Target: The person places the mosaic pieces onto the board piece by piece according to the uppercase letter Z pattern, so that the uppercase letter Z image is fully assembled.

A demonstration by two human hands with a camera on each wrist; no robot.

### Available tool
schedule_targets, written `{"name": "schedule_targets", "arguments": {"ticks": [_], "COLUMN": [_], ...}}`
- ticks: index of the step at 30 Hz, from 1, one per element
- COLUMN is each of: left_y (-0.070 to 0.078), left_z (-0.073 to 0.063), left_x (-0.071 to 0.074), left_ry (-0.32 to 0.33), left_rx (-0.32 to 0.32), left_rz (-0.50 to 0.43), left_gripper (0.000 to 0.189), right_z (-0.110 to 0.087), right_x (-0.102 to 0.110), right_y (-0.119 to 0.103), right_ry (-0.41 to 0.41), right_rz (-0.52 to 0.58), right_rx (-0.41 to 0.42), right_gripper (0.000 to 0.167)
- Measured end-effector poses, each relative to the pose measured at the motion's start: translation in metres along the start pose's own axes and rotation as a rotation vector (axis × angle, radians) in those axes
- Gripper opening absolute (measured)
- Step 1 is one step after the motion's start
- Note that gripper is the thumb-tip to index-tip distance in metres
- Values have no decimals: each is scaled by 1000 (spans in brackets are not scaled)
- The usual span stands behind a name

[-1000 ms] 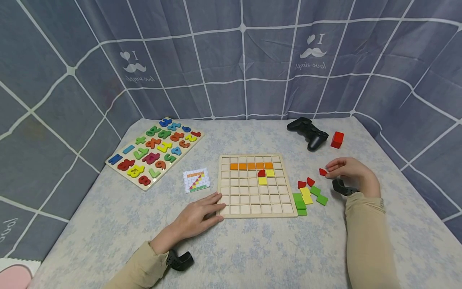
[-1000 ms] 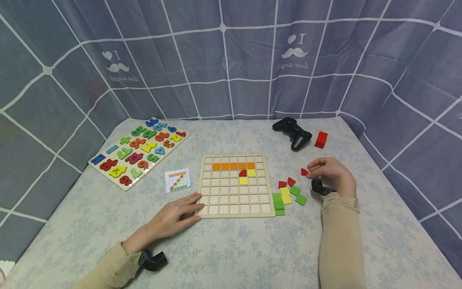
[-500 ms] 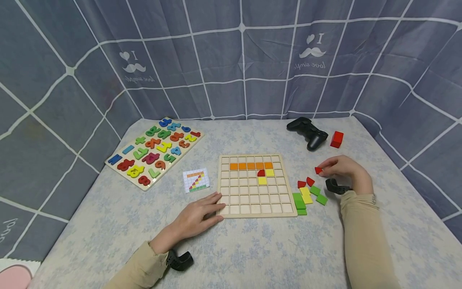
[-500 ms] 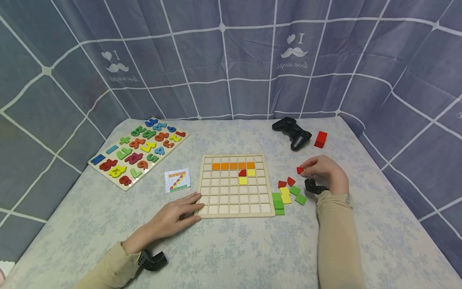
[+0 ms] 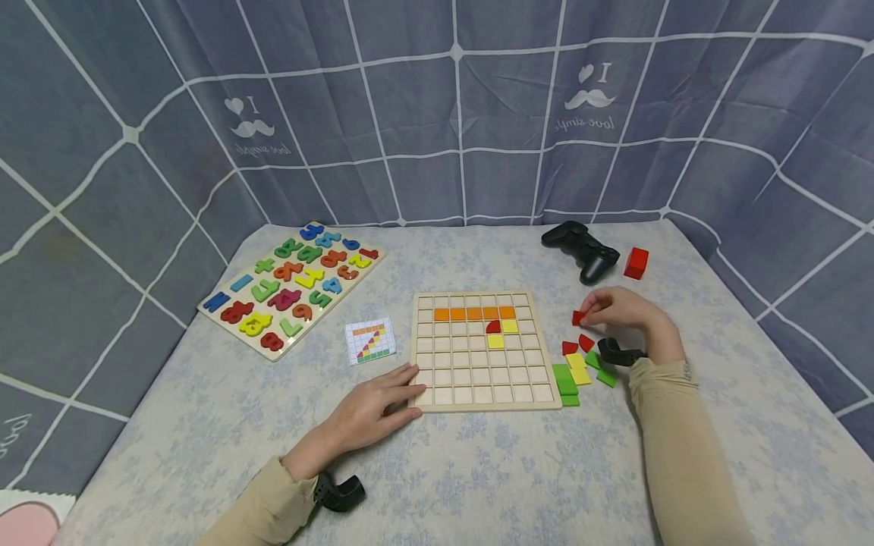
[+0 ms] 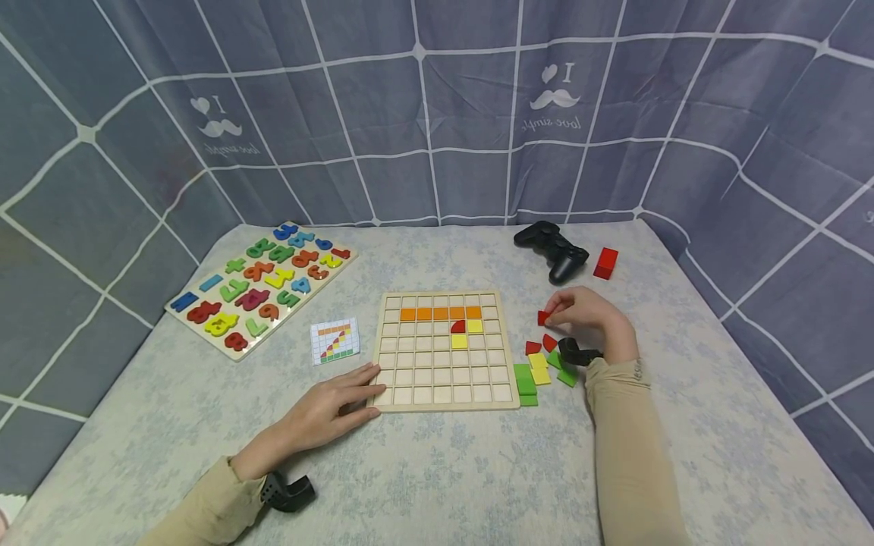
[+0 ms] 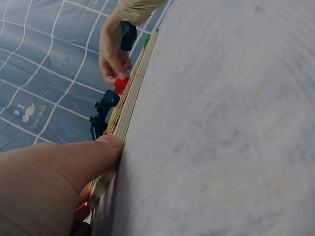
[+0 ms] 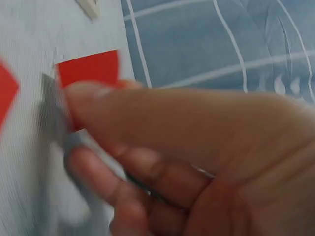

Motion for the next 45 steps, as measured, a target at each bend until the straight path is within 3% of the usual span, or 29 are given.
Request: {"name": "schedule_targets", "arguments": {"ticks": [4,14,18,25,31,35,45], "left_y": [0,-1,-1,-1,-1,-1,-3], "left_z": [-1,0,1,2,1,1,0], "left_x": [0,0,0,0,0,-1,-2], "left_ry": [3,1,-4,-14,-10,-3,2], "left_rx": [-3,-13,-9,-4,0,-7,-10], "left_rz": [4,15,16,16,12,7,10], "left_gripper": [42,42,42,42,42,41,41], "right_z": [8,24,28,33,33,29,13], "right_x": [-8,-52,-74,-99,-100,-87,-34], "right_y": [-23,-99,-113,-118,-118,-114,-74], "right_ry": [38,-18,-39,-80,-26,-30,-336], "right_rz": [16,10,10,-117,-172,-133,156], "right_rx": [100,365,427,515,533,479,326], "right_gripper": [24,13,10,15,14,20,36]}}
Point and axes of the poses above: each hand's wrist, its own z-axis towards the middle knuckle, its own x-axis out of the back of the hand, y = z × x, the point moved 2 cm from there along z, towards the middle knuckle, and after that the axes turned 2 degrees about -z, right-handed, at the moved point
